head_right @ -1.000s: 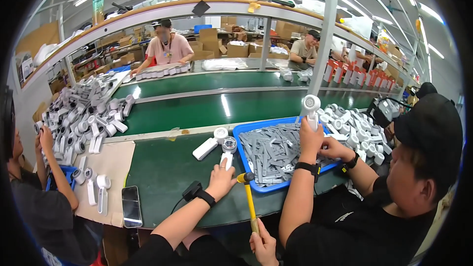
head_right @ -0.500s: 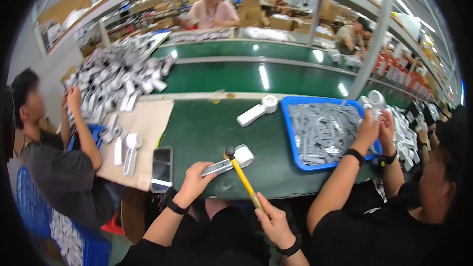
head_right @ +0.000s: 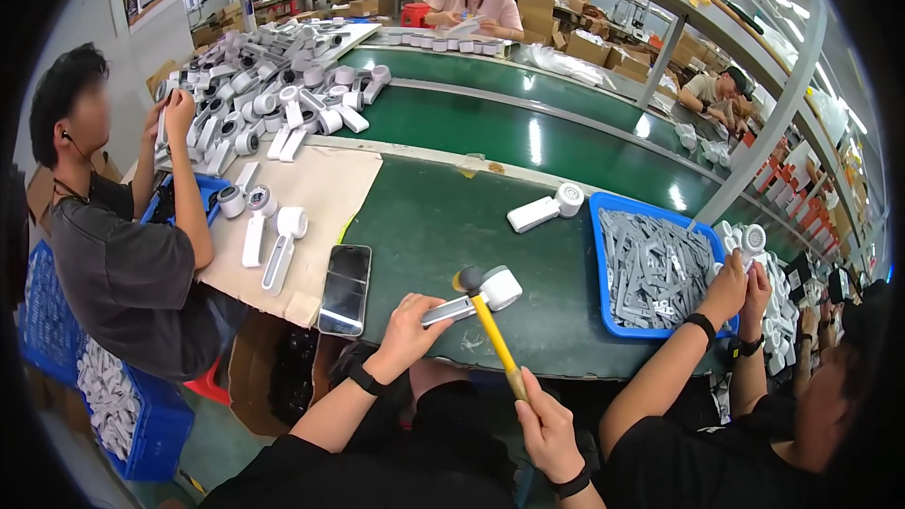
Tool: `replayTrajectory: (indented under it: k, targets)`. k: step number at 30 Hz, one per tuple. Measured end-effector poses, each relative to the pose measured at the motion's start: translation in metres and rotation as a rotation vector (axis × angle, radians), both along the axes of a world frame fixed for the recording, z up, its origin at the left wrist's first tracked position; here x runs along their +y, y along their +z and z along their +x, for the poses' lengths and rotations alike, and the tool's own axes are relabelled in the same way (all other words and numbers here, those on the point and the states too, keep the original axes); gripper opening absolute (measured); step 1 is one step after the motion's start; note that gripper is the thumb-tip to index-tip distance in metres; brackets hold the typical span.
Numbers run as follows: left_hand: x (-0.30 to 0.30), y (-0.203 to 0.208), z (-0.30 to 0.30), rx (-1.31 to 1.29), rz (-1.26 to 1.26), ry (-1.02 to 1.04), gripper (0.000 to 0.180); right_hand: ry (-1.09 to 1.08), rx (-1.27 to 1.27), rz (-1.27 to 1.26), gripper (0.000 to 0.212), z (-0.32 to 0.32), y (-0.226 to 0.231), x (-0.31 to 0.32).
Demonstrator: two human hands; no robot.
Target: The person picks up a lint remover and a plastic component, fits them together, and strikes the assembly with a mallet before repeating the process.
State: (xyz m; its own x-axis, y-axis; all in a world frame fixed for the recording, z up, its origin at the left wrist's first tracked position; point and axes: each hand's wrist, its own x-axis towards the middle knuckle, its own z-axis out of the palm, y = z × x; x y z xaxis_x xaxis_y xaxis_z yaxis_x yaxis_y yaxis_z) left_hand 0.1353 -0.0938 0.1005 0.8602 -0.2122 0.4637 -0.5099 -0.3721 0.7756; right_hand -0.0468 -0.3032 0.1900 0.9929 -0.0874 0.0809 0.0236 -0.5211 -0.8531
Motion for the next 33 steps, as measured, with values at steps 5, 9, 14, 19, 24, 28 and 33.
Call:
replayTrajectory:
  k: [5,9,14,19,24,28,33]
  targets:
    - [-0.003,-0.001,0.002,-0.041,-0.013,-0.004,0.027,0.076,0.155,-0.142,0.049,0.012,-0.005,-0.006]
    - [-0.001,-0.003,0.000,-0.044,-0.038,-0.012,0.029,0.000,0.090,0.034,0.047,0.000,0.005,0.007]
    - [0.002,-0.009,-0.016,0.048,-0.100,0.123,0.029,0.115,0.118,-0.199,0.049,0.009,-0.012,-0.004]
    - [0.007,-0.001,-0.019,-0.026,0.020,0.182,0.027,0.111,0.062,-0.008,0.049,0.002,-0.003,0.007]
    - [0.010,-0.008,-0.013,-0.042,0.130,0.217,0.027,0.236,-0.046,-0.244,0.049,0.009,-0.006,0.005]
    - [0.010,-0.008,-0.016,-0.040,0.116,0.218,0.028,0.103,0.071,0.000,0.048,0.000,0.008,0.015]
    - [0.008,-0.007,-0.017,-0.003,0.108,0.216,0.027,0.150,0.031,-0.185,0.048,0.004,0.005,0.011]
